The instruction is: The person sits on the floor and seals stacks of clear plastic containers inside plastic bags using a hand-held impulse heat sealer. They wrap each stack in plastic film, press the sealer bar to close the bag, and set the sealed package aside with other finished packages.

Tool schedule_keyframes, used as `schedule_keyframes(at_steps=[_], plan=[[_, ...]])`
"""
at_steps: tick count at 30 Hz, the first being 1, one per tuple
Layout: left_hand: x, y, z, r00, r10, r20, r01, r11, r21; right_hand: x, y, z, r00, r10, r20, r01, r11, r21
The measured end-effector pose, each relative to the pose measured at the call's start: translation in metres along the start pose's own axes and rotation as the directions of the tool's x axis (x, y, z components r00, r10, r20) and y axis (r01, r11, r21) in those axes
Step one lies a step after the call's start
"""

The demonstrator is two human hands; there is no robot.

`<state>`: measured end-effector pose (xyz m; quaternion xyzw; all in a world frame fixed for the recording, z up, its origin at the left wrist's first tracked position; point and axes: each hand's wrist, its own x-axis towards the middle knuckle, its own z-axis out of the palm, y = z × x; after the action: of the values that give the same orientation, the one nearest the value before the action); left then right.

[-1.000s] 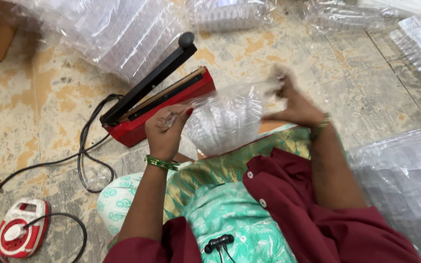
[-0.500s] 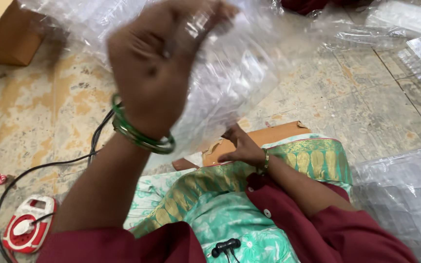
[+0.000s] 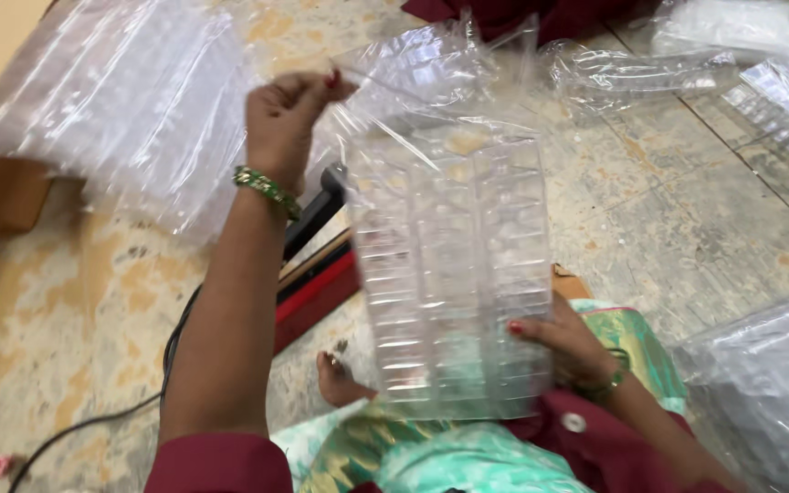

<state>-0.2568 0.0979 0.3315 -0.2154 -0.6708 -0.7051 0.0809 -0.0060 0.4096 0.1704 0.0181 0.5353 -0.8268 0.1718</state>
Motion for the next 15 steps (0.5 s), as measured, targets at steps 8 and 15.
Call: schedule_keyframes(at_steps=[8, 15], plan=[[0.049, -0.22, -0.035, 0.879, -0.442, 0.177, 0.423, 0.896, 0.133, 0.042, 0.002, -0.007, 0.971, 0.072, -0.228, -0.103, 0.987, -0.126], [0.006, -0.28, -0.114, 0.561, -0.827, 0.04, 0.788, 0.548, 0.281, 0.063, 0.017, -0.007, 0.942, 0.288, -0.17, -0.316, 0.934, -0.169]])
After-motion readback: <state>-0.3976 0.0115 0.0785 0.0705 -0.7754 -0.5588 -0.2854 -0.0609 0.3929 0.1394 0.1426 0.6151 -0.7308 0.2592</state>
